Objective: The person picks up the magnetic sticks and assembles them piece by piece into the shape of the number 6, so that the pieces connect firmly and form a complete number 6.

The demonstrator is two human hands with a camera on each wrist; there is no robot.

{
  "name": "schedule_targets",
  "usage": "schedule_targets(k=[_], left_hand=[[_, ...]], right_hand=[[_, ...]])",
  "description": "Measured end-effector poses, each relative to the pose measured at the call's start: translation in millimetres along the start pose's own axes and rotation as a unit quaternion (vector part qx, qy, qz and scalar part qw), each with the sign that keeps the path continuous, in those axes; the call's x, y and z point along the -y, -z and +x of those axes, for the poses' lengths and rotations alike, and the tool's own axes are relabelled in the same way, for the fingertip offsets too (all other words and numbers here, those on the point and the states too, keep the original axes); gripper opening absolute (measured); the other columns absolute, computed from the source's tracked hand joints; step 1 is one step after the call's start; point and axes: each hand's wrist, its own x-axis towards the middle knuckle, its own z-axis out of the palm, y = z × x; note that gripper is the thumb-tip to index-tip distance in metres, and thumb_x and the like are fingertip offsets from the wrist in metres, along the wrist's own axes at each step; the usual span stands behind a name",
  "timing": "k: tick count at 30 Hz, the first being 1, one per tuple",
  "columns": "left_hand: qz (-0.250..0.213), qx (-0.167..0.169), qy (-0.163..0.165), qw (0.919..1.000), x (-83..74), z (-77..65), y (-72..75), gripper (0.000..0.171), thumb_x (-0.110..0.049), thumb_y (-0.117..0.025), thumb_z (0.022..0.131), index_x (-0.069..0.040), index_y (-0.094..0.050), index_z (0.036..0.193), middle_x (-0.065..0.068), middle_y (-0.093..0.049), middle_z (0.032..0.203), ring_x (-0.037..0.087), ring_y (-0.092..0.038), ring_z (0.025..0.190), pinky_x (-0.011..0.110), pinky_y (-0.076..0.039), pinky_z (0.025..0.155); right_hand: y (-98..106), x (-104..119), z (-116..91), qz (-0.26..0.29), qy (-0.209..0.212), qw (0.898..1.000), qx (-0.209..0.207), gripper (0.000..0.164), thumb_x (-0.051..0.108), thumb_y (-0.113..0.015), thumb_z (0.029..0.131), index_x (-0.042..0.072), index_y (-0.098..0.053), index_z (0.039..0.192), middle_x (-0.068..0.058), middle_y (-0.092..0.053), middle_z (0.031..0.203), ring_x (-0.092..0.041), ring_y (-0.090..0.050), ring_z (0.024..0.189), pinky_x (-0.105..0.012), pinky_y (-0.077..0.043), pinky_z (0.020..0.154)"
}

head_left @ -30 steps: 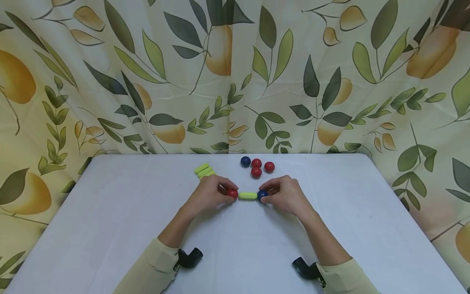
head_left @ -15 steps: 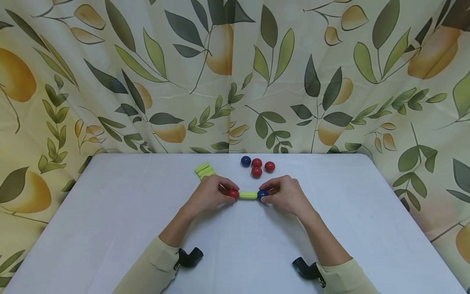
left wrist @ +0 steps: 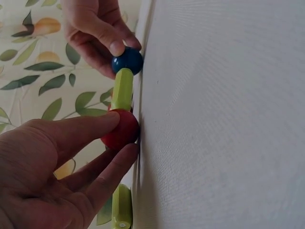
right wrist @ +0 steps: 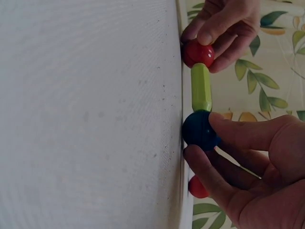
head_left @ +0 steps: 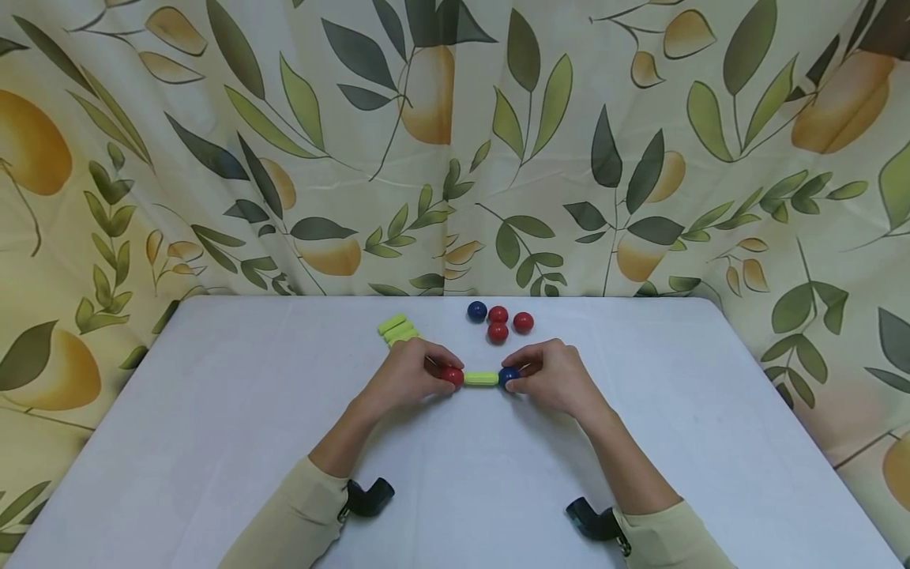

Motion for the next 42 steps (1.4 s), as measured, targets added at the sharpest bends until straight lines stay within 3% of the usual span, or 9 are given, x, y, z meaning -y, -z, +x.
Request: schedule_targets(k=[12,21,31,35,42], left_hand=[[-0.002,0.008,0.009,0.9999,-2.4,-0.4,1.2,0.029,-0.011,-0.084,0.087,-0.017,-0.080,0.115,-0.002,-0.075,0.110,0.019,-0.063,0.102,0.034,-0.057,0.090],[0.003,0.032,0.020,0.9993,-0.2,2.1,3.1,0.036,-0.013,-0.084,0.088,-0.017,-0.075,0.124,0.001,-0.071,0.108,0.019,-0.063,0.101,0.031,-0.058,0.088],[0.006,0.057,0.004,0.9984,2.4,-0.2,18.1,0.040,-0.010,-0.084,0.087,-0.015,-0.073,0.125,0.001,-0.071,0.113,0.018,-0.066,0.103,0.033,-0.058,0.091],[0.012,0.027,0.006,0.9995,6.7,0.1,26.3,0.039,-0.004,-0.083,0.086,-0.014,-0.074,0.123,0.006,-0.070,0.111,0.019,-0.065,0.099,0.034,-0.058,0.090],[0.041,-0.061,0.001,0.9973,17.3,4.5,34.1,0.026,-0.002,-0.081,0.087,-0.010,-0.077,0.112,0.007,-0.068,0.098,0.021,-0.061,0.091,0.032,-0.055,0.082]], right_hand=[[1,1,0,-0.001,0.003,1.000,0.003,0.027,0.012,-0.084,0.087,0.011,-0.081,0.113,-0.004,-0.078,0.100,-0.019,-0.067,0.092,-0.029,-0.054,0.076],[1,1,1,0.000,-0.003,1.000,0.004,0.027,0.012,-0.084,0.087,0.012,-0.081,0.114,-0.005,-0.078,0.102,-0.020,-0.067,0.093,-0.029,-0.054,0.076],[1,0,1,-0.002,0.003,1.000,0.002,0.027,0.013,-0.084,0.088,0.012,-0.081,0.114,-0.005,-0.078,0.103,-0.020,-0.067,0.093,-0.029,-0.054,0.075],[1,1,1,-0.003,0.003,1.000,0.004,0.028,0.013,-0.083,0.088,0.011,-0.080,0.115,-0.006,-0.078,0.104,-0.020,-0.068,0.094,-0.029,-0.055,0.076],[0,0,2,-0.002,0.001,1.000,0.005,0.028,0.013,-0.084,0.088,0.012,-0.080,0.115,-0.006,-0.078,0.104,-0.020,-0.067,0.094,-0.029,-0.055,0.076]])
